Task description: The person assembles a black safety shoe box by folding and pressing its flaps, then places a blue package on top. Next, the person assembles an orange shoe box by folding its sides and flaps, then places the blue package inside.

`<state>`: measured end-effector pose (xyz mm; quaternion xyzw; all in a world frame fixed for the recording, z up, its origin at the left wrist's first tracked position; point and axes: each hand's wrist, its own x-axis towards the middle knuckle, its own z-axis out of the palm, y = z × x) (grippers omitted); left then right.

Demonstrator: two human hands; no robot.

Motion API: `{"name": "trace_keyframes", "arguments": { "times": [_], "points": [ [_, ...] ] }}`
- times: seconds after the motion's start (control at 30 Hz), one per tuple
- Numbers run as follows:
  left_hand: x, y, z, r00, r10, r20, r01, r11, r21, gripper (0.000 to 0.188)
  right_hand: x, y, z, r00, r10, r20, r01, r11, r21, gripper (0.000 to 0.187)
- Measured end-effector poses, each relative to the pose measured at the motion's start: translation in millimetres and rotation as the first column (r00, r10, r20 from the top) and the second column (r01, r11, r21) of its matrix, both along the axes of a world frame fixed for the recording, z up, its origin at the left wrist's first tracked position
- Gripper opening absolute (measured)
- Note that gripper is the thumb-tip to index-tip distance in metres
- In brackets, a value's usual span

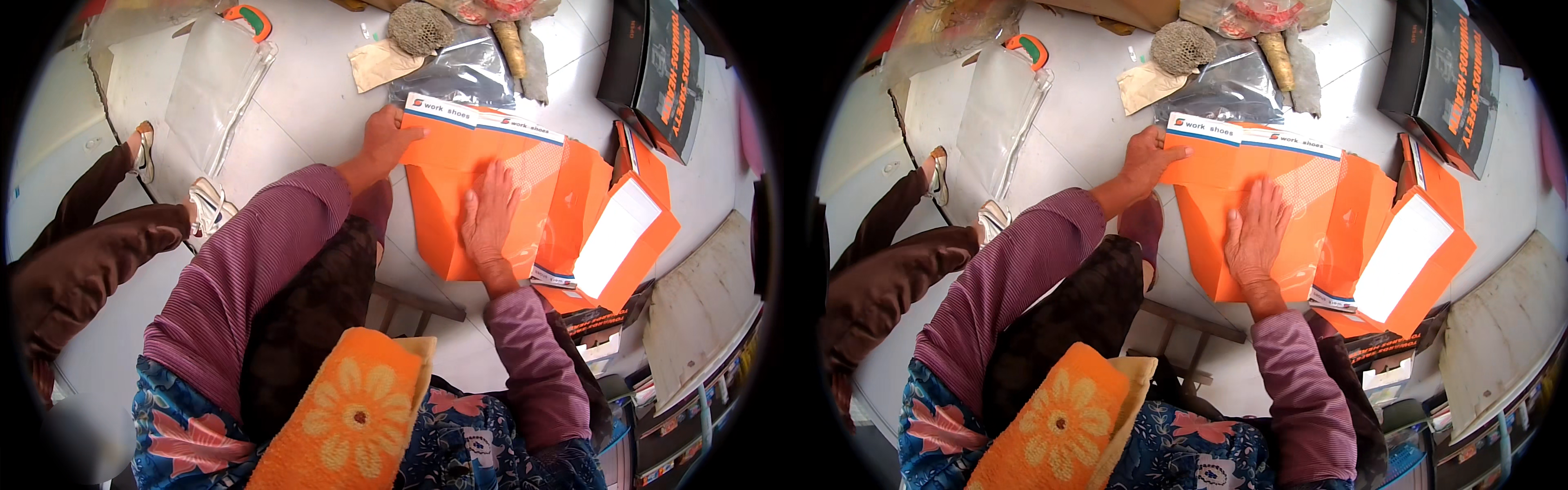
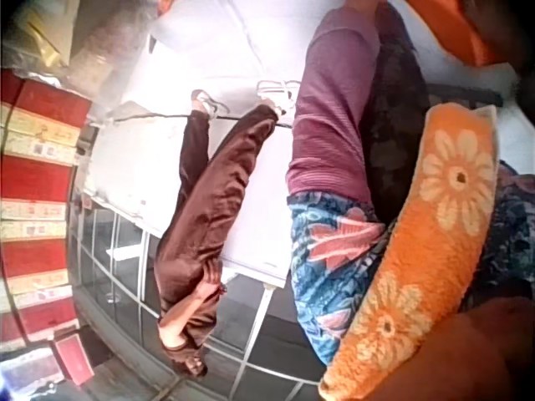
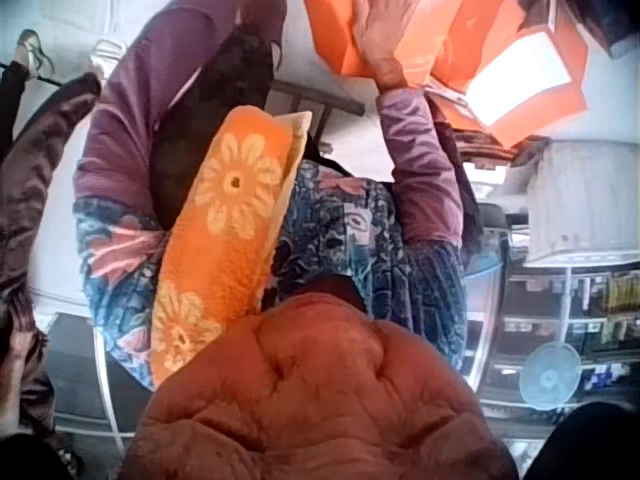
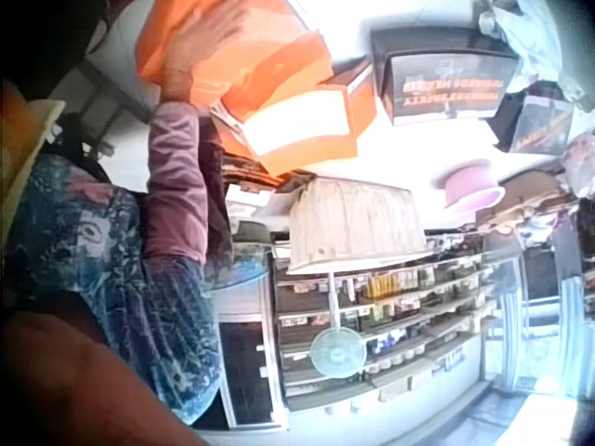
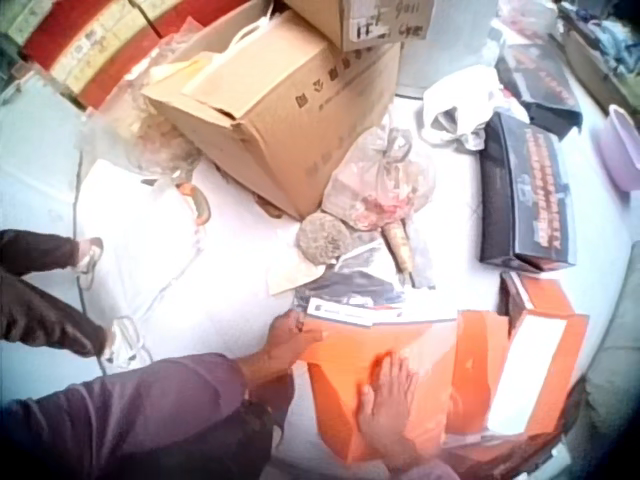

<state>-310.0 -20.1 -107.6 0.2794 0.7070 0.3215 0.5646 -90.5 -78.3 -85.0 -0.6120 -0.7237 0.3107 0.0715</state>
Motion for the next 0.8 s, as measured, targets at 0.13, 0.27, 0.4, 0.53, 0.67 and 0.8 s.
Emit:
{"name": "trace_keyframes", "arguments": {
  "times": [0.13,0.27,0.4,0.53,0.67,0.8],
  "points": [
    [-0.9,-22.1,4.1,0.861,0.048,0.506,0.146,0.93,-0.337,0.047,7.4,-21.1,-17.1,0.997,-0.055,0.058,0.062,0.99,-0.126,0.061],
    [4.3,-57.2,14.6,0.787,-0.09,0.611,0.325,0.902,-0.286,0.052,5.1,-27.2,-15.0,0.989,-0.052,0.137,0.072,0.986,-0.147,0.062],
    [16.5,-44.9,25.9,0.859,-0.17,0.482,0.332,0.903,-0.273,0.046,6.7,-17.1,1.2,0.99,-0.076,0.117,0.09,0.989,-0.116,0.063],
    [35.9,1.8,31.1,0.868,-0.024,0.496,0.123,0.978,-0.168,0.044,18.6,26.2,5.0,0.962,-0.243,-0.125,0.238,0.97,-0.052,0.062],
    [48.2,3.6,35.8,0.901,-0.143,0.41,0.284,0.908,-0.309,0.055,19.0,68.0,0.7,0.959,-0.249,-0.135,0.249,0.968,-0.014,0.06],
    [57.9,-14.7,33.7,0.844,-0.129,0.521,0.363,0.853,-0.375,0.058,18.2,52.2,11.3,0.976,-0.216,0.011,0.216,0.976,-0.002,0.06]
  ]
}}
